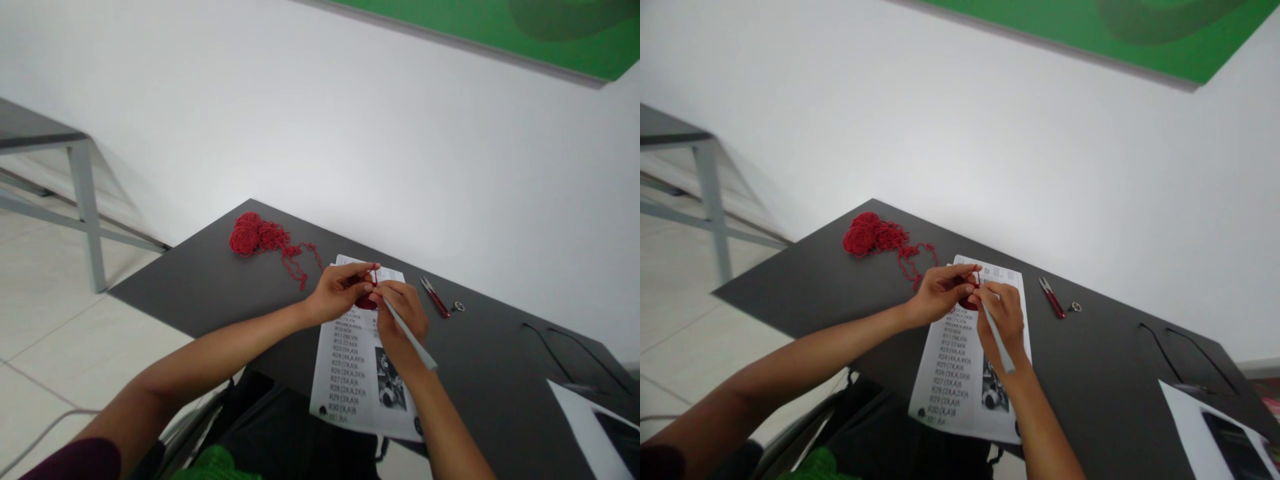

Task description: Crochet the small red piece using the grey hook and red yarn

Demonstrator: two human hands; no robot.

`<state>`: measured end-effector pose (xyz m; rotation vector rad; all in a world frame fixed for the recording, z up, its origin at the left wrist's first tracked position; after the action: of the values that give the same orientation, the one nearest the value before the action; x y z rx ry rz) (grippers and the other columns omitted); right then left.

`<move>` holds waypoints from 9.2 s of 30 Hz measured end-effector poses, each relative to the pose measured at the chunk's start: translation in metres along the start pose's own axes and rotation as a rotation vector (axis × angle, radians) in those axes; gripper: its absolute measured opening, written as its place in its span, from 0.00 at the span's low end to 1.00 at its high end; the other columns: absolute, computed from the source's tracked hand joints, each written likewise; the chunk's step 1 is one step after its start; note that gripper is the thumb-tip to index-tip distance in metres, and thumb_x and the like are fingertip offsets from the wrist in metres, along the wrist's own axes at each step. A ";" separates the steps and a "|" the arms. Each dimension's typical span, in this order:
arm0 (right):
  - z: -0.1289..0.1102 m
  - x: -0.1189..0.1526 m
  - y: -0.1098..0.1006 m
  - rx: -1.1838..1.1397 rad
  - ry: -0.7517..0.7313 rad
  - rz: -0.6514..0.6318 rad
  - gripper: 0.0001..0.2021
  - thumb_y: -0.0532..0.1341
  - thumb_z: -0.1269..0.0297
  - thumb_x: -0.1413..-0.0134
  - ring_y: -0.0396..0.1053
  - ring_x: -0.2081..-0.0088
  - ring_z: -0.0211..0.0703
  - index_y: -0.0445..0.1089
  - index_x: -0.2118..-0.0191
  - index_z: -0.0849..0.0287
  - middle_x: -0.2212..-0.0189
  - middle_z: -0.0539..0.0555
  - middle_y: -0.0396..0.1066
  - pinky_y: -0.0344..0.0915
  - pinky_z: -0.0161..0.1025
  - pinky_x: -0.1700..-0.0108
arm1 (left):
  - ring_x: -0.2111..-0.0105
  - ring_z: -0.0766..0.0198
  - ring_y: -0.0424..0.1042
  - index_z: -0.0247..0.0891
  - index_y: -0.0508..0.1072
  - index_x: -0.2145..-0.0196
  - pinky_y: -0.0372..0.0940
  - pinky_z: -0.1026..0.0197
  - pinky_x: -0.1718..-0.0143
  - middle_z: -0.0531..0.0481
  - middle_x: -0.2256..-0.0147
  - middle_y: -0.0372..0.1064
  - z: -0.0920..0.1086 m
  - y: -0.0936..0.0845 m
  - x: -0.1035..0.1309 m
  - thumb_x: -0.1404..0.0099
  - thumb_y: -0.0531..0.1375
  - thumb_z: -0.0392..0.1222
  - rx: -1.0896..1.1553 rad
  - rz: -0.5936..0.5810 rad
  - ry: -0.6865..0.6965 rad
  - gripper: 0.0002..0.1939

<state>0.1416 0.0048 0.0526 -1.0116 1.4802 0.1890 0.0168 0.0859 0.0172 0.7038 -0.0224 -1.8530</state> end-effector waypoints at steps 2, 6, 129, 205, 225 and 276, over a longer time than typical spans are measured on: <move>-0.005 0.003 -0.001 0.083 -0.099 0.033 0.09 0.64 0.70 0.37 0.75 0.58 0.47 0.73 0.53 0.51 0.59 0.53 0.75 0.73 0.46 0.55 | 0.69 0.67 0.73 0.36 0.82 0.53 0.70 0.65 0.66 0.49 0.68 0.76 -0.004 0.002 0.001 0.45 0.74 0.43 0.086 0.006 -0.050 0.21; -0.012 0.007 -0.004 0.189 -0.248 0.073 0.15 0.65 0.72 0.37 0.76 0.54 0.49 0.72 0.48 0.50 0.56 0.55 0.75 0.74 0.49 0.53 | 0.72 0.69 0.74 0.37 0.80 0.51 0.69 0.65 0.67 0.50 0.68 0.78 -0.018 0.010 0.006 0.44 0.74 0.44 0.338 -0.006 -0.217 0.23; 0.042 0.018 0.028 -1.239 0.901 0.267 0.11 0.73 0.52 0.49 0.77 0.63 0.39 0.78 0.66 0.51 0.66 0.47 0.80 0.74 0.39 0.54 | 0.72 0.66 0.76 0.37 0.78 0.48 0.70 0.64 0.66 0.50 0.70 0.78 0.005 0.012 0.000 0.46 0.75 0.41 0.296 -0.151 -0.148 0.28; 0.023 0.019 0.015 -0.427 0.475 -0.008 0.09 0.62 0.54 0.36 0.64 0.33 0.56 0.73 0.58 0.52 0.48 0.56 0.80 0.64 0.63 0.37 | 0.70 0.67 0.73 0.35 0.80 0.51 0.72 0.62 0.65 0.49 0.68 0.76 0.013 -0.018 -0.010 0.43 0.73 0.45 -0.044 0.075 0.015 0.23; 0.039 0.009 0.012 -0.715 0.576 0.218 0.12 0.64 0.52 0.38 0.76 0.59 0.47 0.77 0.64 0.56 0.63 0.54 0.77 0.74 0.47 0.54 | 0.68 0.62 0.77 0.37 0.79 0.50 0.73 0.61 0.63 0.46 0.65 0.81 0.017 0.000 0.011 0.41 0.70 0.41 -0.325 0.036 0.123 0.21; 0.031 0.016 0.019 -0.938 0.603 -0.015 0.13 0.63 0.49 0.39 0.79 0.50 0.58 0.73 0.64 0.52 0.52 0.58 0.81 0.74 0.57 0.49 | 0.70 0.66 0.79 0.33 0.77 0.52 0.72 0.69 0.69 0.47 0.65 0.81 -0.010 0.011 0.008 0.46 0.75 0.45 0.652 -0.098 -0.468 0.26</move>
<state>0.1536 0.0289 0.0240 -1.9500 1.9687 0.6504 0.0289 0.0774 0.0088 0.6911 -0.9426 -2.0773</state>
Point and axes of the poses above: each hand's wrist, its own x-axis away from the middle knuckle, its own y-axis out of the palm, z = x × y, the point moved 8 cm from there along -x, towards the middle knuckle
